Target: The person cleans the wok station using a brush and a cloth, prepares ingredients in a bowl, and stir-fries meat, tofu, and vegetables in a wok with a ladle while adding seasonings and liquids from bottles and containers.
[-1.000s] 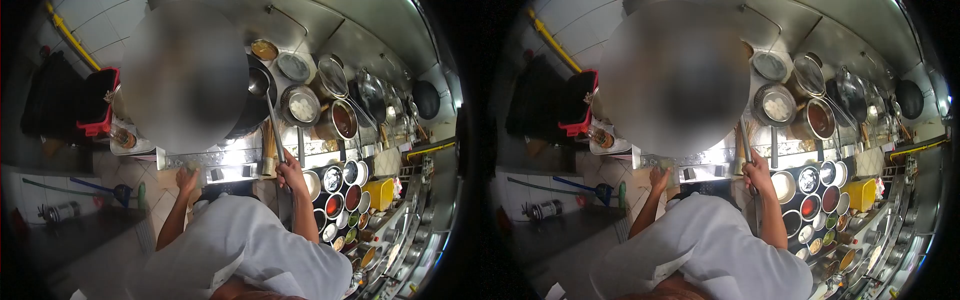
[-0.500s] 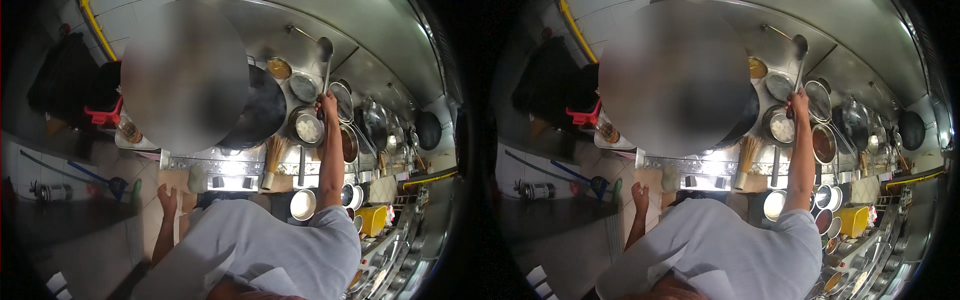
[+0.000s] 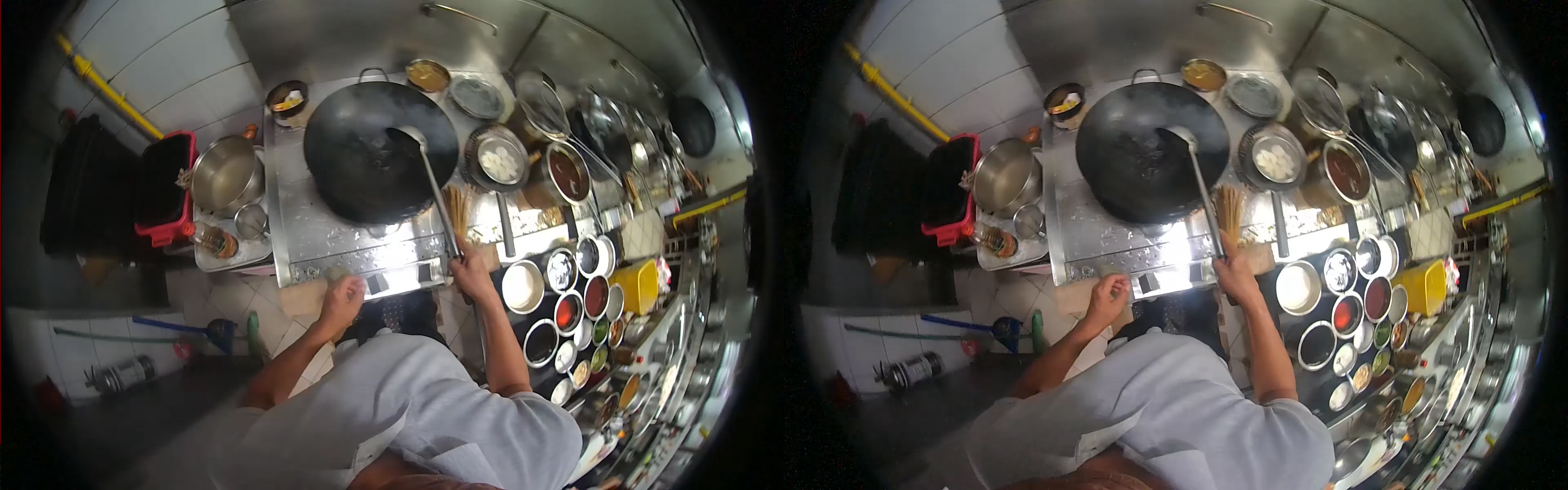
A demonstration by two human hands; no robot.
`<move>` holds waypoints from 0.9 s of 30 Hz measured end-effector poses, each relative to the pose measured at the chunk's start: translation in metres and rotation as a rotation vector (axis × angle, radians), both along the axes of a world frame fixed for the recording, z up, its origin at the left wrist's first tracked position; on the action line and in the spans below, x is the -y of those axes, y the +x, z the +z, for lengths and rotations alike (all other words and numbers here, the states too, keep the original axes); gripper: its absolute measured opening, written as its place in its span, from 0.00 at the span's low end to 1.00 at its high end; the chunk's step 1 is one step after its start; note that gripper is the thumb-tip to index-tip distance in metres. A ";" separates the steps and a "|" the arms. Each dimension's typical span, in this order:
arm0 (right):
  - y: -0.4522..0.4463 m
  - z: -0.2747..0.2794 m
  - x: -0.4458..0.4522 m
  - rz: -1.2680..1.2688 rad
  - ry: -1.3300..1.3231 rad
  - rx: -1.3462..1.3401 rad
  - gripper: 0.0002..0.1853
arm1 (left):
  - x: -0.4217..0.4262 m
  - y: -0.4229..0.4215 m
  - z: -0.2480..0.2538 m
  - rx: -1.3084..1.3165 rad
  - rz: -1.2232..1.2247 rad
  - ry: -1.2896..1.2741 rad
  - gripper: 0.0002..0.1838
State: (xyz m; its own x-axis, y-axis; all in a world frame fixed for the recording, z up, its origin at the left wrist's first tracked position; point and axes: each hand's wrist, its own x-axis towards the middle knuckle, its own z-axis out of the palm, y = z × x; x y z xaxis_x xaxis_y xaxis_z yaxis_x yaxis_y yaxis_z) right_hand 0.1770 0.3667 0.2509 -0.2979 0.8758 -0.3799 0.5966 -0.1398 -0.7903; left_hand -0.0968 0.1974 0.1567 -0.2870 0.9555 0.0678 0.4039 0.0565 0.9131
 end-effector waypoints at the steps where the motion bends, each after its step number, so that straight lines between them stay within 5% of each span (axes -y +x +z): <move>1: 0.010 -0.012 0.002 0.064 0.126 0.020 0.36 | -0.010 0.011 0.003 -0.014 -0.103 0.010 0.12; 6: 0.037 0.032 0.065 -0.127 -0.023 -0.367 0.37 | -0.037 0.095 0.030 0.039 -0.506 -0.058 0.11; 9: 0.074 0.068 0.133 -0.347 -0.214 -0.786 0.38 | -0.036 0.166 -0.015 0.185 -0.800 -0.111 0.09; 10: 0.092 0.067 0.157 -0.353 -0.188 -0.786 0.39 | -0.033 0.197 0.025 0.154 -0.882 -0.162 0.10; 11: 0.110 0.066 0.184 -0.353 -0.165 -0.785 0.41 | -0.031 0.216 -0.014 0.081 -1.096 -0.180 0.11; 13: 0.142 0.074 0.242 -0.448 -0.151 -0.921 0.43 | -0.001 0.271 0.036 0.303 -1.275 -0.251 0.09; 15: 0.173 0.079 0.302 -0.539 -0.211 -0.836 0.44 | 0.026 0.323 0.000 0.365 -1.482 -0.894 0.10; 17: 0.199 0.087 0.360 -0.635 -0.184 -0.772 0.44 | 0.077 0.407 0.024 0.157 -1.536 -0.479 0.11; 20: 0.222 0.083 0.441 -0.723 -0.109 -0.934 0.43 | 0.165 0.494 -0.015 0.292 -1.721 -0.453 0.12; 22: 0.231 0.094 0.483 -0.793 -0.027 -0.921 0.43 | 0.214 0.547 0.019 0.168 -1.882 -0.303 0.12; 26: 0.243 0.104 0.552 -0.920 0.067 -0.991 0.42 | 0.306 0.615 0.036 0.045 -2.037 -0.450 0.15; 27: 0.243 0.107 0.565 -0.965 0.066 -1.020 0.42 | 0.327 0.613 0.041 -0.199 -2.183 -0.263 0.16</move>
State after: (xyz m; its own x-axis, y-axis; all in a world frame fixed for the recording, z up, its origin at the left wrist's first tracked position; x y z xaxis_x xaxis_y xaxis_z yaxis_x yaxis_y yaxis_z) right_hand 0.4197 -0.1985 0.3580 0.3065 0.8984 -0.3146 -0.5437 -0.1061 -0.8326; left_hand 0.5163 -0.1295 0.1979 0.9250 -0.3262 -0.1950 0.0507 -0.4027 0.9139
